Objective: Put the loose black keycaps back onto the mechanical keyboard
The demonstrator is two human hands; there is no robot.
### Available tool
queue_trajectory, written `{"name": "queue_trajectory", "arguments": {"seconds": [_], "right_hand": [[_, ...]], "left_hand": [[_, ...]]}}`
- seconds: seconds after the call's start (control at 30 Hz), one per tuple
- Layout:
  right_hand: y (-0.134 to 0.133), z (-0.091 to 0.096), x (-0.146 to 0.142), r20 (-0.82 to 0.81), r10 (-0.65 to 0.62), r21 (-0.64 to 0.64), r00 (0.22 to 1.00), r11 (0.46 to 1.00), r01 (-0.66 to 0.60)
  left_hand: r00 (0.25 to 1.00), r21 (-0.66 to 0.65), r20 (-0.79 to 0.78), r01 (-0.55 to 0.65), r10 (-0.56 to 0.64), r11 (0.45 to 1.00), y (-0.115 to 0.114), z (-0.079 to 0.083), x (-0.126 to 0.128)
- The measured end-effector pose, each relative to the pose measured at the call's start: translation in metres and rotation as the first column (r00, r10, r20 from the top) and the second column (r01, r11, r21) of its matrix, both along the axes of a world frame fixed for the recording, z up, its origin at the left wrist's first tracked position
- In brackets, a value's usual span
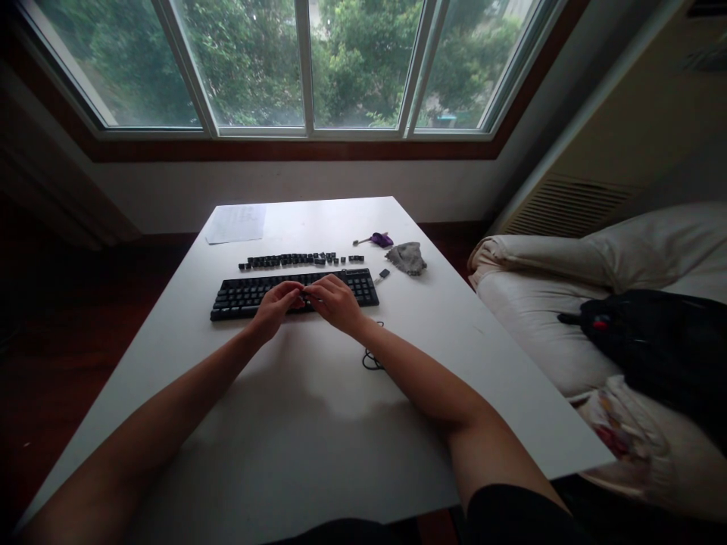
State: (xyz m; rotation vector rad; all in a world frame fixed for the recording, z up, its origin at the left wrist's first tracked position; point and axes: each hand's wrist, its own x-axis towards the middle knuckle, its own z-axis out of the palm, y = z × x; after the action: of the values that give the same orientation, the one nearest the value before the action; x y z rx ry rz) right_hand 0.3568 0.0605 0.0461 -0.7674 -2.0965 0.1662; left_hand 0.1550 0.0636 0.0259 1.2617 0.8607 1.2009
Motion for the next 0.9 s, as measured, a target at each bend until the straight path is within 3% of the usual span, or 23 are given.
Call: {"name": "queue_trajectory", "arguments": {"seconds": [0.47,0.9], "right_hand": [[-0.0007,-0.0013,-0.0026,-0.028,-0.116,0.056,0.993,0.991,0.118],[-0.0017,-0.0006,-0.0025,0.005,-0.057,0.051,0.998,0.997,0.057]], "left_hand": [[0.998,-0.002,0.035,0.050,-0.049,0.999,-0.0014,0.0017,-0.0003],[0.999,0.040,0.042,0.028,-0.029,0.999,-0.0017,0.0036,0.0001]]}}
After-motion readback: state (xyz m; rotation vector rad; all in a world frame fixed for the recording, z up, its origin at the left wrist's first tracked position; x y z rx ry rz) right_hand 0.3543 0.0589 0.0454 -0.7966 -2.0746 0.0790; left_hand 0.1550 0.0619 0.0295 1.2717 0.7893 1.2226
